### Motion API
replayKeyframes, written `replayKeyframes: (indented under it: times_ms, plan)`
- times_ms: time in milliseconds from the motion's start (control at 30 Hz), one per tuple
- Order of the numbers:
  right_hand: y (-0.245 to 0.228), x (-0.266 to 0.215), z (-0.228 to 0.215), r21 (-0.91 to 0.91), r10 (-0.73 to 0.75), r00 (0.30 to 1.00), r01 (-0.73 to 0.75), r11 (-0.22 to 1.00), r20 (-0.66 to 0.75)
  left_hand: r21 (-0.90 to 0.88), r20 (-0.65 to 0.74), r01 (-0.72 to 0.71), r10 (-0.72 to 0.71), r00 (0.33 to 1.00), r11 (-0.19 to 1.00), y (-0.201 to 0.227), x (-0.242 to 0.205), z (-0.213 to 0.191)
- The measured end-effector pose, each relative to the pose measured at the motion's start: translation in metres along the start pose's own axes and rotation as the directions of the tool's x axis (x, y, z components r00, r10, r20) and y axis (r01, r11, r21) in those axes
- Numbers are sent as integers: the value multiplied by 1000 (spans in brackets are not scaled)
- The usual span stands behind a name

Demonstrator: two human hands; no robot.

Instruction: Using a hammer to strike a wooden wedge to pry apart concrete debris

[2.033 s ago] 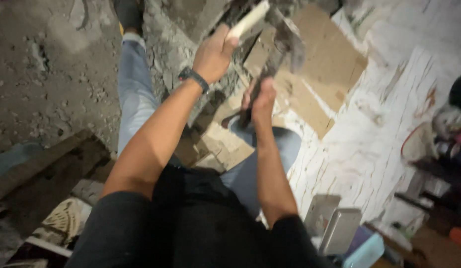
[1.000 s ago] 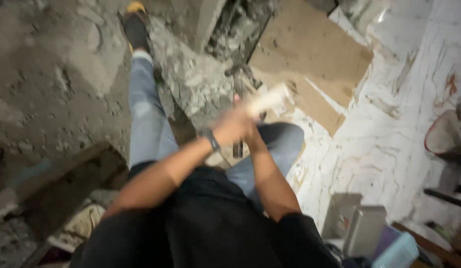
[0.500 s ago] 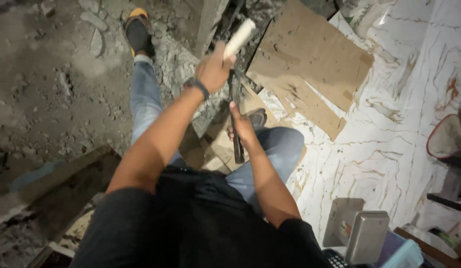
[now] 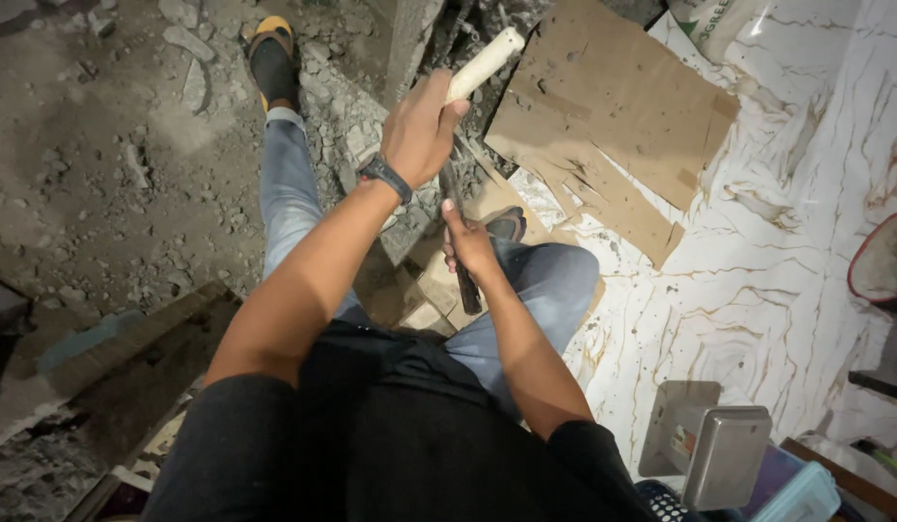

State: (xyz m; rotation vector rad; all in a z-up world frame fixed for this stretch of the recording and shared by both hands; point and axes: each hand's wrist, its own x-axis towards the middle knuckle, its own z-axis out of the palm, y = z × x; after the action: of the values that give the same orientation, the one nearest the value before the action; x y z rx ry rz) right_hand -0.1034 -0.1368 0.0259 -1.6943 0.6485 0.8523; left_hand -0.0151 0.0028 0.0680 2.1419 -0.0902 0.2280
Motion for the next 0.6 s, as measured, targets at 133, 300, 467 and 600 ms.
replayKeyframes:
  times_ms: [133, 300, 467, 600]
  plan:
    - [10, 5, 0, 162, -90, 996, 86, 983, 20, 24, -5, -16, 16, 1000, 1000, -1, -3, 1]
    - [0, -8, -2, 356, -334, 938, 343, 869, -90, 215, 32, -70, 64, 997, 974, -11, 2, 4]
    - [-7, -18, -10, 553, -568, 798, 570, 607, -200, 262, -43, -119, 134, 990, 958, -18, 5, 6]
    - [-31, -44, -11, 535, -695, 649, 723, 438, -308, 298, -78, -196, 228, 971, 934, -3, 11, -12]
